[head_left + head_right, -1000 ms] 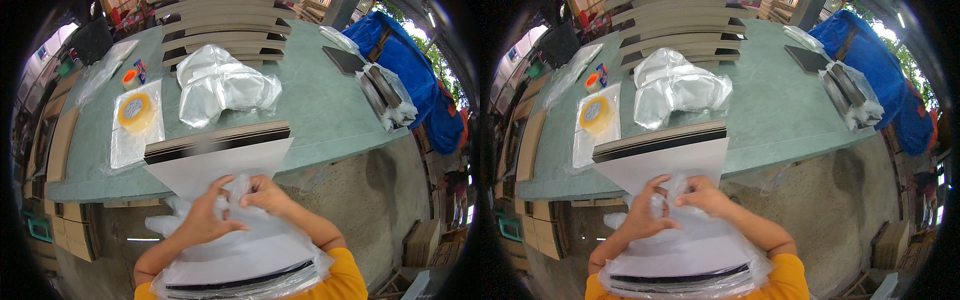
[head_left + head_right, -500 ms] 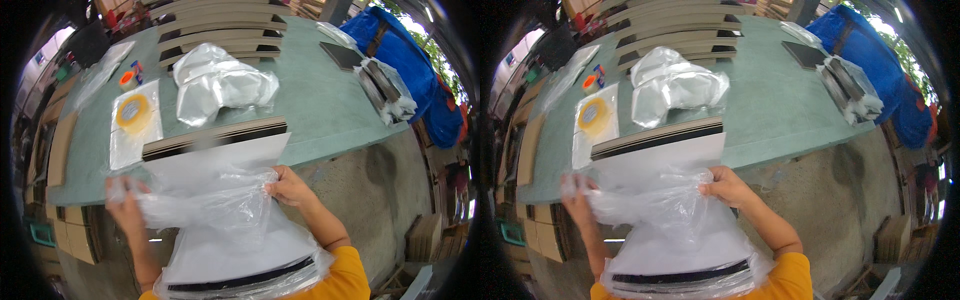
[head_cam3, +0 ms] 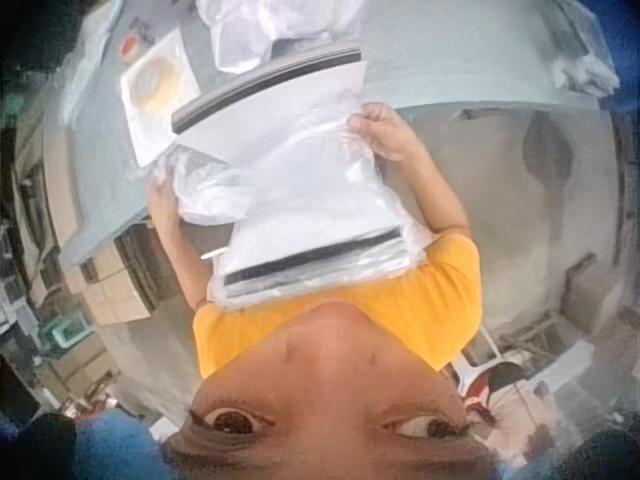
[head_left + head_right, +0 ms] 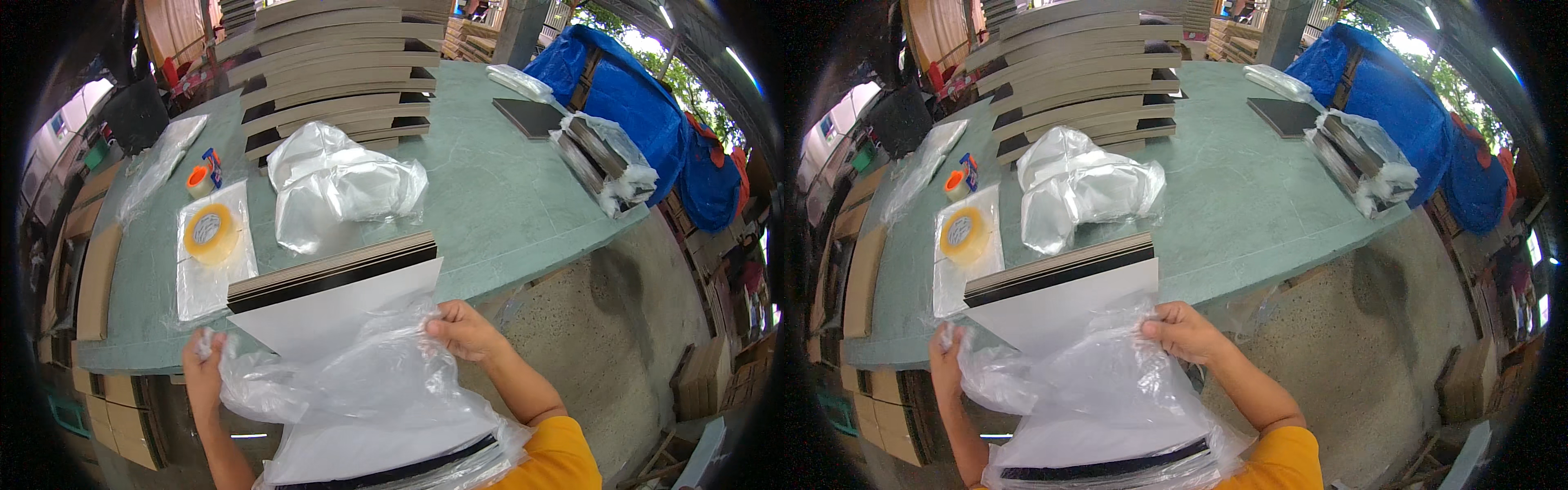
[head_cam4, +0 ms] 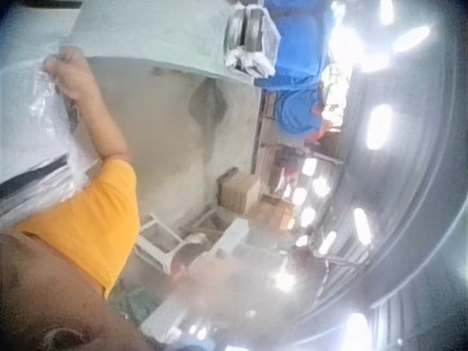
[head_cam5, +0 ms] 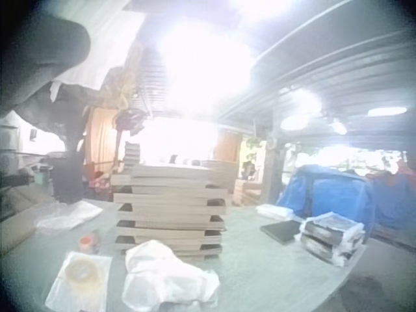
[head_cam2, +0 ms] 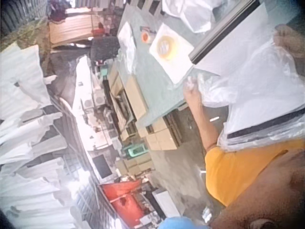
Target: The person wraps a stack of cardboard pieces in plastic wrap, pulling the film from a roll and tucking it around the edges by hand.
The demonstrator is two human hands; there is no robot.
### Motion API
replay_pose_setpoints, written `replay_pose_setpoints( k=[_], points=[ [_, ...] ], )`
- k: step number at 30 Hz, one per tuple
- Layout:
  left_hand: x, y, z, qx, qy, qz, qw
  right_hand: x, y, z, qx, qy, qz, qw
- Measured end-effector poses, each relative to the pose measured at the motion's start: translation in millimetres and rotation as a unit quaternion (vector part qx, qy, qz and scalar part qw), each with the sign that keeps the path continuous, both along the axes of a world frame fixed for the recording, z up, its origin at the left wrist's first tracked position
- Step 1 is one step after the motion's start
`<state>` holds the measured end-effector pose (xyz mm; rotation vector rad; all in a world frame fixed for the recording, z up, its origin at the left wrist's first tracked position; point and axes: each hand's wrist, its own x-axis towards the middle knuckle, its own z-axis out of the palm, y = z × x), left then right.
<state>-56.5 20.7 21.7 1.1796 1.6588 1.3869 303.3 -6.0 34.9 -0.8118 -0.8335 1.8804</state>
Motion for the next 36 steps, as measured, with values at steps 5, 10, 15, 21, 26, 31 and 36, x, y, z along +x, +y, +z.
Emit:
replay_pose_setpoints(
  k=[5, 10, 15, 21, 26, 31, 36],
  points=[
    [86.0, -13.3, 56.5, 0.082, 0.18, -0.326, 0.925, -56.9, 8.4, -1.7, 0.128, -0.191, 0.106, 0.967],
    [86.3, -11.7, 23.5, 0.111, 0.092, -0.347, 0.927, -41.4, 9.9, -3.9, 0.039, 0.114, 0.036, 0.992],
    [6.5, 14.5, 43.6, 0.024, 0.262, -0.013, 0.965, -7.1, -1.6, 5.1, 0.016, 0.028, -0.012, 0.999],
    [125.4, -38.7, 64.3, 0.049, 0.261, -0.444, 0.856, -42.1, -4.7, 50.7, 0.329, -0.126, -0.049, 0.935],
    [122.6, -26.6, 77.3, -0.025, 0.074, -0.446, 0.892, -44.6, 3.6, 62.7, 0.453, -0.315, -0.154, 0.82],
    [106.1, -10.9, 63.4, -0.025, 0.04, -0.462, 0.885, -31.4, 8.3, 55.3, 0.099, -0.056, 0.072, 0.991],
    [88.9, -4.0, 78.0, -0.016, 0.028, -0.552, 0.833, -65.7, -5.7, 30.4, 0.294, -0.19, 0.452, 0.821]
  ],
)
